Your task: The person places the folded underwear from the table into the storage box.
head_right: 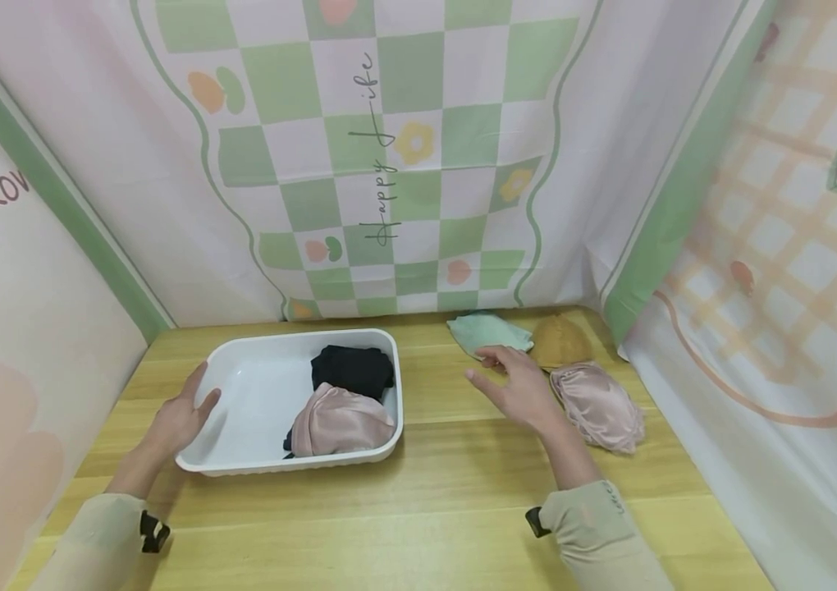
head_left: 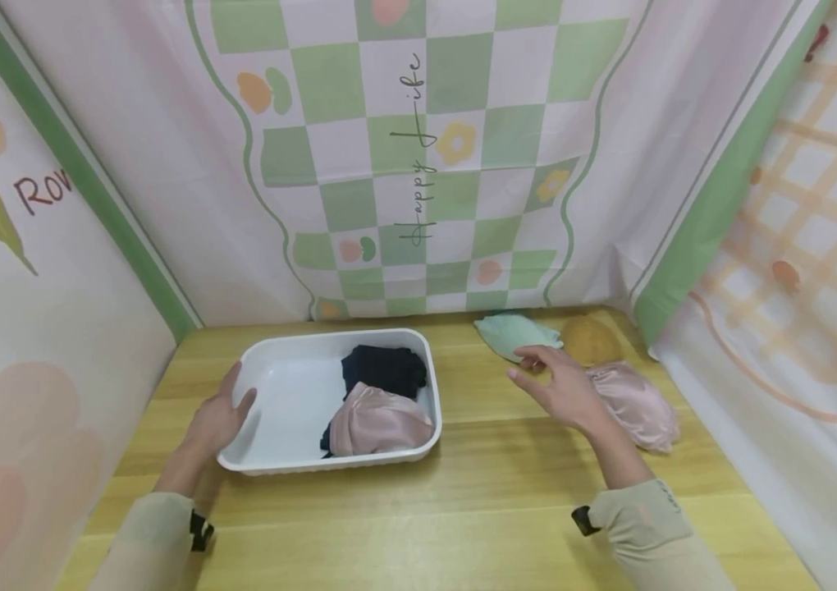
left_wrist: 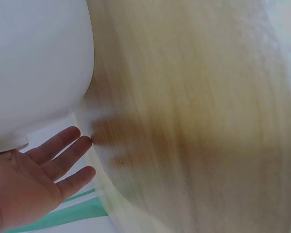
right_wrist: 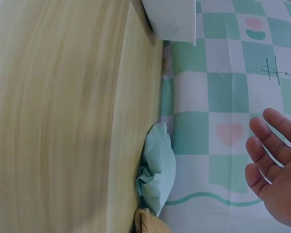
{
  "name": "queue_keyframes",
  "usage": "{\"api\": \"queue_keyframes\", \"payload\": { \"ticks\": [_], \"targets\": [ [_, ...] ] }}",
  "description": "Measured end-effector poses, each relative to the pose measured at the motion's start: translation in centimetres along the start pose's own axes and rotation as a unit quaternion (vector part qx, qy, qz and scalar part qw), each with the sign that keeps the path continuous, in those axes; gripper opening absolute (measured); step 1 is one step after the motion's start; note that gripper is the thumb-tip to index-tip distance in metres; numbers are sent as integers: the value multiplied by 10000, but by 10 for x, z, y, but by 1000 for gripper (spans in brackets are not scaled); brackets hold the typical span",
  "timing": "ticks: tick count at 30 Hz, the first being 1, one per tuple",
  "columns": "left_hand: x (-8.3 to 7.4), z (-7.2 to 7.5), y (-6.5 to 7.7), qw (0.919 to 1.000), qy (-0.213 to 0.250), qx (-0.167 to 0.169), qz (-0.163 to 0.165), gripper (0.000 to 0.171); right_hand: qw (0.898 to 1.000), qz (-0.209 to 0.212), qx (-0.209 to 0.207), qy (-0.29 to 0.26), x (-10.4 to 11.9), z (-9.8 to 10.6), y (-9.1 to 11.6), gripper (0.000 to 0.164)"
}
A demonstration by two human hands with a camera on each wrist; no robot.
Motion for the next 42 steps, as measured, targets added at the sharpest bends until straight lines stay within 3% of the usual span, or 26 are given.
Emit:
{"api": "queue_keyframes", "payload": {
  "ticks": [18, 34, 42],
  "targets": [
    [0, 1, 1, 10000, -60, 20, 49, 79, 9994, -2, -294, -205, -15, 10, 9, 56],
    [0, -1, -1, 10000, -69, 64, 3, 80, 9991, -266, -322, 51, -35, 26, 19, 59],
    [1, 0, 0, 10000, -75, -6, -10, 79, 9986, -158, -483, 128, -41, 36, 25, 56]
  ]
}}
Point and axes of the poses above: each hand's wrist, its own y-axis away from the middle knuckle, its own z-axis out of the back of the hand, x = y × z, the point moved 8 cm from there along -y, towards the middle knuckle, and after that the axes turned 6 degrees about -y, right-handed, at the moved point
